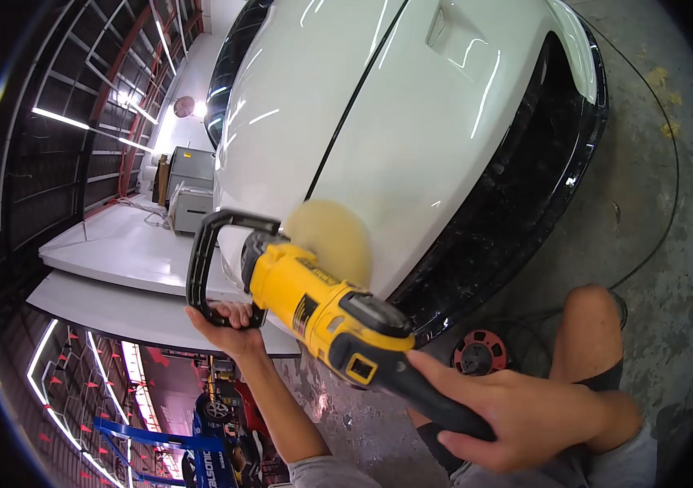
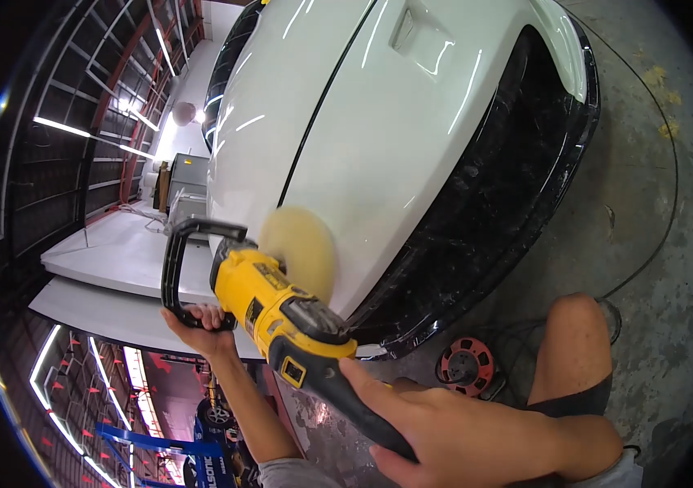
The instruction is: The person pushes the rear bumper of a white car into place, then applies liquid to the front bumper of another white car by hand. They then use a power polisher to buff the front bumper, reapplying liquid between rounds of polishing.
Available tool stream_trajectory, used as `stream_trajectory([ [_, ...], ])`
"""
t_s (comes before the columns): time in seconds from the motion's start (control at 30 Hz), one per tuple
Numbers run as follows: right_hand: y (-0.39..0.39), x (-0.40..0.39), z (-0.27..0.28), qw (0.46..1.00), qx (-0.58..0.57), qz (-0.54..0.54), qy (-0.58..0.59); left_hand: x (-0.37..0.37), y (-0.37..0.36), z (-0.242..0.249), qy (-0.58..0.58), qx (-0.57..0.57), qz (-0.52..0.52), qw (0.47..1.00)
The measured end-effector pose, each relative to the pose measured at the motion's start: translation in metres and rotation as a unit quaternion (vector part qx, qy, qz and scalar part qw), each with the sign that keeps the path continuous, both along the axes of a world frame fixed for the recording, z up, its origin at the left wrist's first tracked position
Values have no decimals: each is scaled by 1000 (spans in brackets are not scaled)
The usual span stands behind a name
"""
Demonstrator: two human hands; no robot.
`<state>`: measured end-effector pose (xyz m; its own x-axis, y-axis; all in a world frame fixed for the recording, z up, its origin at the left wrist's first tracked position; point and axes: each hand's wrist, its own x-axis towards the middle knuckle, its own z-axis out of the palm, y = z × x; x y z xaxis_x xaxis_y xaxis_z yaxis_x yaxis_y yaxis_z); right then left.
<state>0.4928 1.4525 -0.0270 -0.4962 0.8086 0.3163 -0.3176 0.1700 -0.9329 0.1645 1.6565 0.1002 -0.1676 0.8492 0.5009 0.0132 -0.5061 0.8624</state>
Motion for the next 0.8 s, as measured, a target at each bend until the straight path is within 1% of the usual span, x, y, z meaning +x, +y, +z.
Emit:
stream_trajectory([
  [0.07, 11, -21, -12, 1000, 4, 6, 1, -23, -5, -3, 12, 12, 41, 999],
  [0.17, 30, -60, -30, 1000, 9, 26, -8, -66, -8, -5, 6, 19, 70, 997],
  [0.27, 48, -75, -29, 997, 5, 63, -42, -95, -9, -3, 0, 23, 99, 995],
  [0.33, 50, -79, -27, 994, -3, 88, -65, -103, -12, -2, 5, 12, 116, 993],
  [0.4, 45, -79, -24, 994, 0, 76, -83, -100, -15, -2, -3, 3, 124, 992],
  [0.43, 41, -78, -24, 993, -1, 81, -86, -92, -15, -1, -5, 8, 118, 993],
  [0.47, 37, -76, -25, 996, 5, 60, -61, -87, -13, -2, -8, 13, 110, 994],
  [0.5, 32, -73, -26, 999, 11, 39, -36, -87, -10, -3, -8, 12, 95, 995],
  [0.53, 28, -69, -28, 998, 9, 42, -39, -81, -7, -3, 2, 18, 66, 998],
  [0.6, 20, -59, -27, 999, 30, -10, 3, -61, -2, -3, -5, 23, 34, 999],
  [0.63, 16, -53, -19, 1000, 28, -10, 1, -56, 2, -4, 12, 20, -3, 1000],
  [0.67, 11, -45, -11, 1000, -1, -5, -22, -50, 5, -5, 9, 19, -4, 1000],
  [0.7, 9, -41, -6, 999, -28, -1, -45, -43, 8, -5, 23, 23, -31, 999],
  [0.73, 8, -44, -6, 998, -29, -1, -47, -40, 9, -5, 37, 27, -58, 997],
  [0.8, 3, -51, -10, 999, -7, -39, -34, -49, 9, -7, 57, 30, -52, 997],
])
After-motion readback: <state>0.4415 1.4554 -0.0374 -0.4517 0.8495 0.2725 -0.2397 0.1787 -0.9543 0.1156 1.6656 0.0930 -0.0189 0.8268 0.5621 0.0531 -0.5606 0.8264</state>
